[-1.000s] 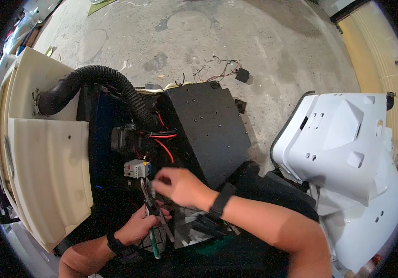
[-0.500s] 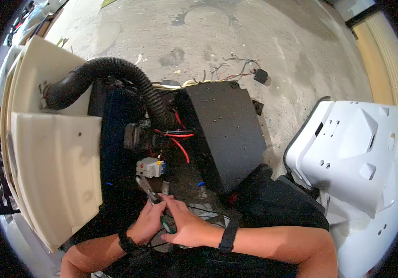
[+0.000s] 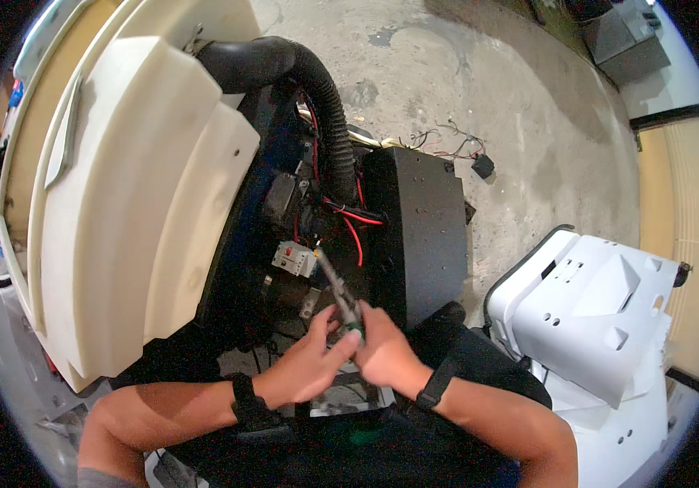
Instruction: Connecting and organizing internal wiring and connectors inside a black electronic assembly enclosure using pliers.
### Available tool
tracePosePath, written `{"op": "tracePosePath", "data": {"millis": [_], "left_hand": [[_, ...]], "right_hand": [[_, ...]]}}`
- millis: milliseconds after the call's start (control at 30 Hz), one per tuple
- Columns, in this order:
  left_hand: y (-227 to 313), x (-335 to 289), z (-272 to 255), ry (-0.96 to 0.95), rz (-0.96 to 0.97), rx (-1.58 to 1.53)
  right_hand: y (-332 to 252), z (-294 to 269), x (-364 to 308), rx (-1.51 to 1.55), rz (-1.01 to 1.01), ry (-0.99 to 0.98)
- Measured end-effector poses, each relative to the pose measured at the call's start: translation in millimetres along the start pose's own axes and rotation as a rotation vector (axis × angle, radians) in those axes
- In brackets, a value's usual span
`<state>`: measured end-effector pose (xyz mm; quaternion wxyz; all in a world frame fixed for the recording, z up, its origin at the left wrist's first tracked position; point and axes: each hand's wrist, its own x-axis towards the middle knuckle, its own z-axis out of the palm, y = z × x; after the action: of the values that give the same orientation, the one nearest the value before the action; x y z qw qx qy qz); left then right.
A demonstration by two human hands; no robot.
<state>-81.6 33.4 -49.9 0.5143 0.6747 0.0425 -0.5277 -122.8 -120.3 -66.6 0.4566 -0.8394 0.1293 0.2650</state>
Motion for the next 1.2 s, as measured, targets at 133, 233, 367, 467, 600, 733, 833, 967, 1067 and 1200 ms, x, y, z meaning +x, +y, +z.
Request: {"op": "tracePosePath", "data": {"millis": [133, 233, 367, 467, 600, 733, 833, 967, 1067, 1200], "left_hand": [[17, -15, -1, 0.076, 0.283, 0.267], [31, -15, -8, -0.015, 0.293, 0.220], [39, -11, -18, 0.018, 0.280, 0.168], [39, 4, -20, 0.173, 0.324, 0.139], [40, 37, -56, 0.609, 0.346, 0.264], [39, 59, -66, 0.625, 0.347, 0.313], [25, 77, -69, 0.554, 0.277, 0.314], [21, 92, -74, 0.601, 0.385, 0.348], [30, 89, -67, 0.540, 0.381, 0.347], [45, 80, -70, 0.401, 0.388, 0.245]], "right_hand": [[0, -26, 26, -0.161, 0.024, -0.047], [17, -23, 51, -0.260, -0.018, -0.082], [20, -15, 71, -0.333, -0.104, -0.090], [26, -19, 79, -0.313, -0.027, -0.034], [-2, -40, 64, -0.128, 0.173, -0.167], [-1, -56, 30, -0.062, 0.173, -0.142], [-2, -61, 12, -0.066, 0.160, -0.184], [-3, -59, -6, 0.135, 0.260, -0.193], [-8, -63, -17, 0.251, 0.341, -0.176], [9, -63, -16, 0.472, 0.361, -0.107]]}}
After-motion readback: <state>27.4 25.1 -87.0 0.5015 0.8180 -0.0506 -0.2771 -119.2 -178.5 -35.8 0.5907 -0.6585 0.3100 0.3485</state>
